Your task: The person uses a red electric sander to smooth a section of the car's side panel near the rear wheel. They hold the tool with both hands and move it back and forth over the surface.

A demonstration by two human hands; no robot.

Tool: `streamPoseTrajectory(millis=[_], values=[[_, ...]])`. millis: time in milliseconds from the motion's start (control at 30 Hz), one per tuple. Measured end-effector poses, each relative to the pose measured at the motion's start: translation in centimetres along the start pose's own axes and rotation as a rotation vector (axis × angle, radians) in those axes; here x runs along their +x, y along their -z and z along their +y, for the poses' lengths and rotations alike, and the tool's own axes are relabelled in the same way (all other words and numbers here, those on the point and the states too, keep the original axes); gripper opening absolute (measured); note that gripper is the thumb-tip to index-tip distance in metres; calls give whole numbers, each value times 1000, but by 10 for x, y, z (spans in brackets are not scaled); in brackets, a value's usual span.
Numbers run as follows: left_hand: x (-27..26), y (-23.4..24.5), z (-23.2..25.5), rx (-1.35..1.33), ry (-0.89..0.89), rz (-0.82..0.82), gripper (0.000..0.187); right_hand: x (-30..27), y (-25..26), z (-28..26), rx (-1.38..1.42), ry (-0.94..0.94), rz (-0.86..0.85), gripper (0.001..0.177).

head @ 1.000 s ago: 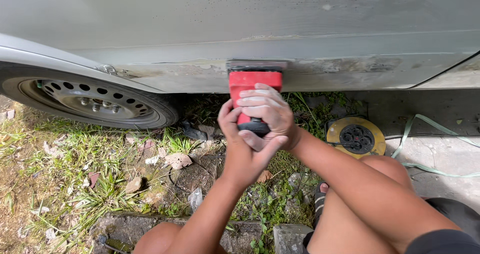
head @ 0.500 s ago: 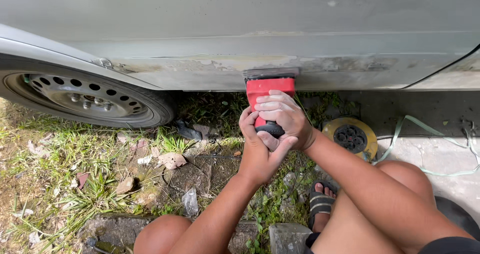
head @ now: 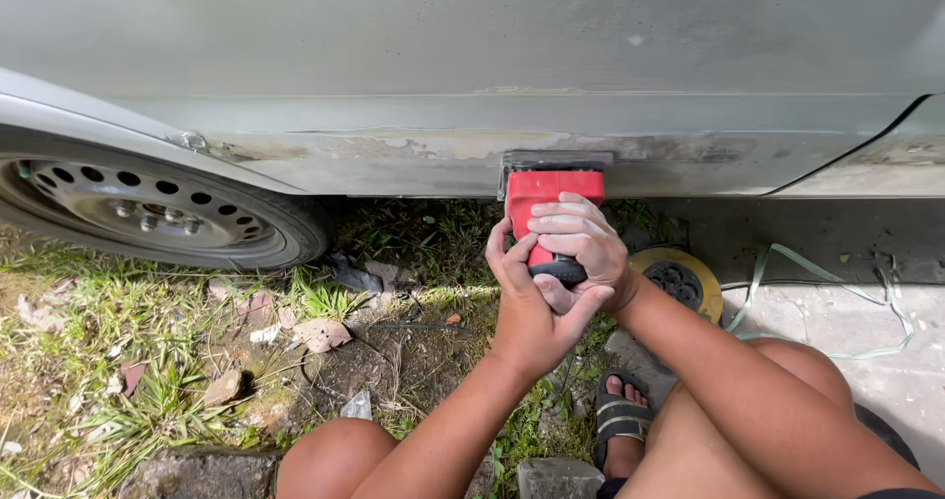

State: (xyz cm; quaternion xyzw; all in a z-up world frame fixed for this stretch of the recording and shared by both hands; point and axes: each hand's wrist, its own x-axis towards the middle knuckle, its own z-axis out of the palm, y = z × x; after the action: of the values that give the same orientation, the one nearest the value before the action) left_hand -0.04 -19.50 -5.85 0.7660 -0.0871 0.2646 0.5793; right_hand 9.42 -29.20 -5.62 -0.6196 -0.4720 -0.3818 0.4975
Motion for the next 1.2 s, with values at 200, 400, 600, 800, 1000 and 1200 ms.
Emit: streamPoseTrajectory(millis=[200, 400, 600, 800, 1000, 1200], values=[[24, 2, 44, 61, -59, 23, 83, 23, 14, -8, -49, 16, 51, 52], [4, 0, 11, -14, 13, 51, 85, -1, -1, 3, 18, 11, 7, 45], [29, 1, 49, -3, -62, 197, 85, 47, 11, -13, 24, -20, -32, 48], [10, 14, 14, 15, -1, 172, 87, 18, -18, -6, 38, -15, -23, 45], [7, 21, 2, 27, 17, 198, 87, 15, -33, -4, 51, -11, -47, 43], [10, 24, 4, 35, -17, 237, 86, 27, -36, -12, 45, -21, -33, 43]])
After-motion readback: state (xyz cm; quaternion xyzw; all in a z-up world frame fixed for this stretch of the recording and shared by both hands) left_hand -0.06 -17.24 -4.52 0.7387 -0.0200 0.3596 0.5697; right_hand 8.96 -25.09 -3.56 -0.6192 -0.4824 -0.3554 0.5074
